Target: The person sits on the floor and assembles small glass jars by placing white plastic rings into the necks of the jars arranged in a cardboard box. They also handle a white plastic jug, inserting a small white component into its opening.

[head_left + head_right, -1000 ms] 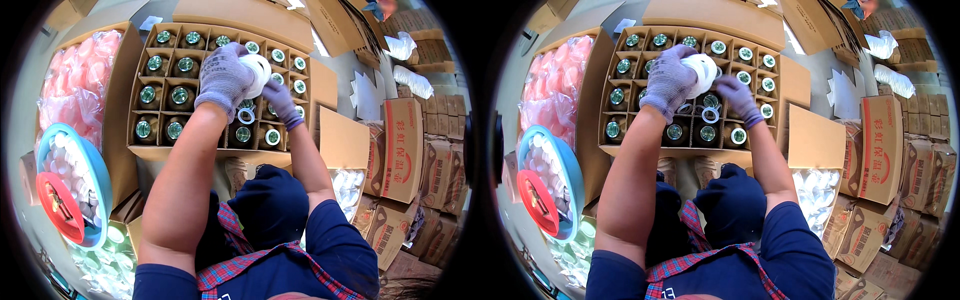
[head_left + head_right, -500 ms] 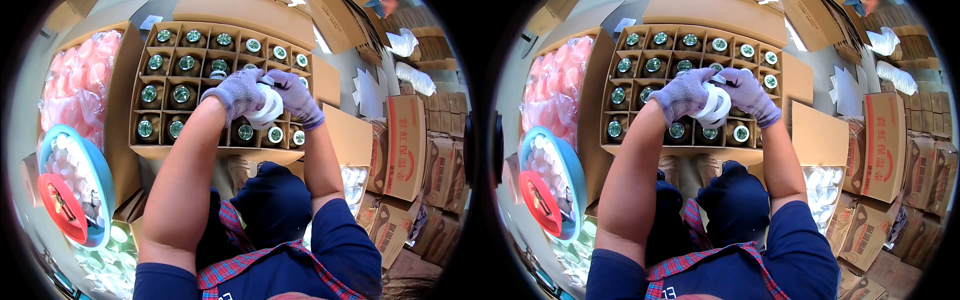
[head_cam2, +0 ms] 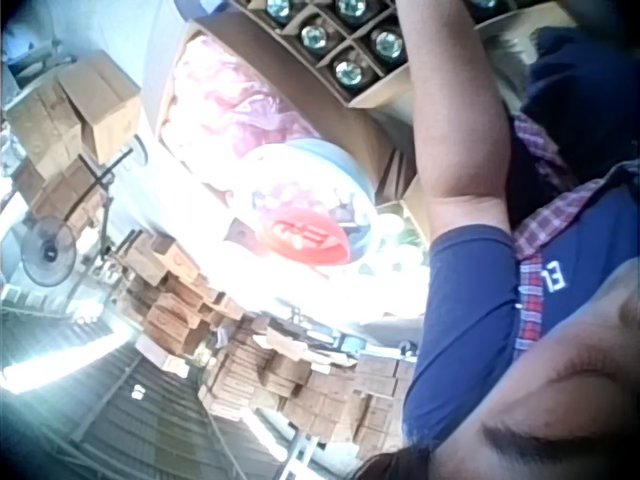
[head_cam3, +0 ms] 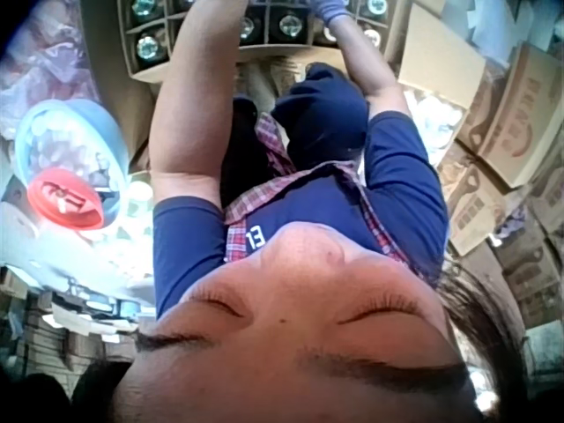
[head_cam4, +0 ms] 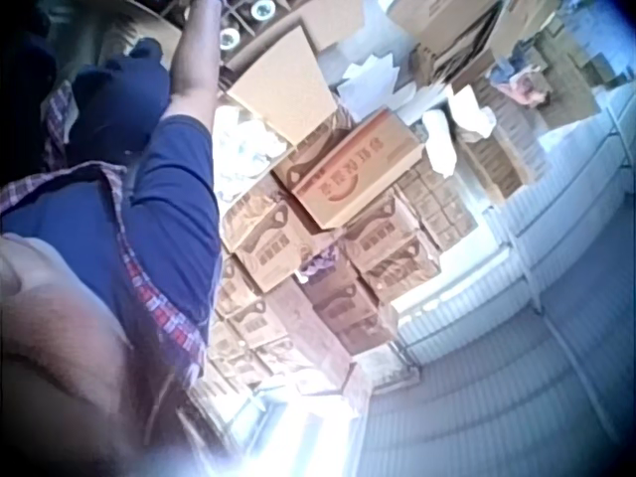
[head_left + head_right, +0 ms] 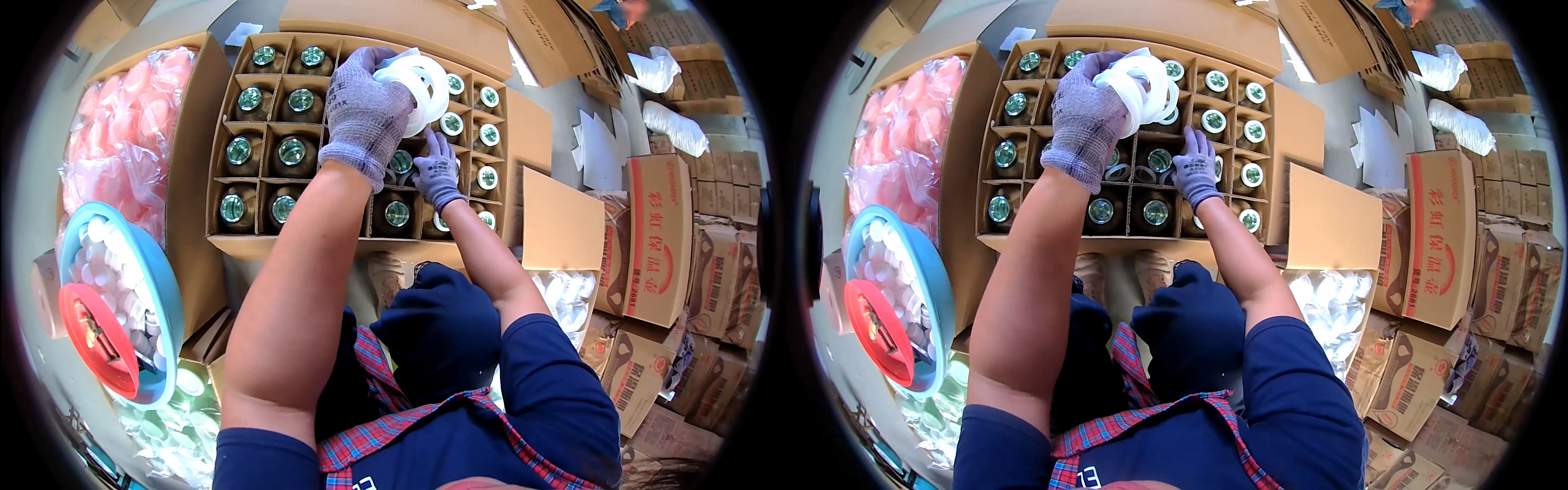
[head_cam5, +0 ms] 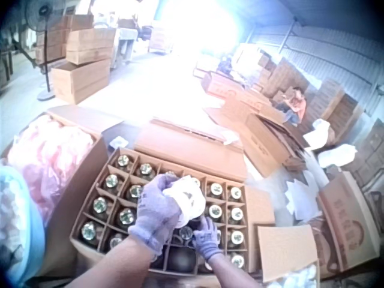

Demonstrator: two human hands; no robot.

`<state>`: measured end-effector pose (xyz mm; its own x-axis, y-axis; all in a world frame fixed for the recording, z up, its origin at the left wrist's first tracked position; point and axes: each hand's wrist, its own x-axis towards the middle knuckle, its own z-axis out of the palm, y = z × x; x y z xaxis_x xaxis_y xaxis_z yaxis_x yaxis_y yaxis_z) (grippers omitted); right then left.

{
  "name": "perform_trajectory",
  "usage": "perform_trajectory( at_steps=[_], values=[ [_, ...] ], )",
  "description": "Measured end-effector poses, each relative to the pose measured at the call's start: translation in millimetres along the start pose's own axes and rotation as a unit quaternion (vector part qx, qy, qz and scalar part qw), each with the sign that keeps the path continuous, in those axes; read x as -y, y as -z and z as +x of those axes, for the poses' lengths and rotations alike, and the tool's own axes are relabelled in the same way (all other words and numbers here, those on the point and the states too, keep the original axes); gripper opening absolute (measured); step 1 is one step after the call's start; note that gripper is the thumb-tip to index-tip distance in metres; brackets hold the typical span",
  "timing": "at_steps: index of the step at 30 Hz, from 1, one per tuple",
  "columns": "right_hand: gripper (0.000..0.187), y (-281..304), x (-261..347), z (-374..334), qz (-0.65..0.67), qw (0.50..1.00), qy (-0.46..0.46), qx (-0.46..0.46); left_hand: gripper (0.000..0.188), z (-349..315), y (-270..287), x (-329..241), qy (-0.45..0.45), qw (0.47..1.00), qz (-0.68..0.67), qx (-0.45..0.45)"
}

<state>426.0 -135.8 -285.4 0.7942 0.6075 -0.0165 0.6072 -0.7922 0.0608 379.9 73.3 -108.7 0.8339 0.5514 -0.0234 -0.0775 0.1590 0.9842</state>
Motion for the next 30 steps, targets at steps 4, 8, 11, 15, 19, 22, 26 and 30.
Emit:
perform_trajectory(
  at_steps=[4, 8, 11, 15, 19, 22, 26, 30],
  values=[
    [0.015, -8, -46, 0, 0.160, 0.986, 0.045, -0.023, 0.035, -3, -3, -11, -0.045, 0.999, 0.000, -0.005],
    [0.026, 38, -19, 30, 0.194, 0.971, 0.002, 0.142, 0.035, -3, 3, -13, -0.008, 1.000, 0.015, 0.008],
    [0.022, 41, 6, 45, 0.099, 0.975, -0.006, 0.200, 0.035, -3, -1, -3, -0.045, 0.998, 0.031, 0.008],
    [0.017, 25, 8, 37, 0.041, 0.994, 0.007, 0.106, 0.038, -4, -3, -7, -0.011, 1.000, 0.012, 0.014],
    [0.015, 1, 2, 23, -0.070, 0.995, 0.053, 0.050, 0.039, -8, 1, -17, -0.044, 0.996, 0.076, 0.010],
    [0.021, -3, 7, 18, -0.132, 0.989, 0.049, 0.041, 0.040, -8, 2, -16, -0.073, 0.992, 0.103, 0.006],
    [0.020, 8, 10, 31, -0.071, 0.991, 0.049, 0.103, 0.042, -11, 3, -22, -0.061, 0.995, 0.079, 0.017],
    [0.014, -3, 1, 35, 0.023, 0.995, 0.058, -0.073, 0.041, -11, -1, -18, -0.068, 0.994, 0.087, 0.026]
  ],
)
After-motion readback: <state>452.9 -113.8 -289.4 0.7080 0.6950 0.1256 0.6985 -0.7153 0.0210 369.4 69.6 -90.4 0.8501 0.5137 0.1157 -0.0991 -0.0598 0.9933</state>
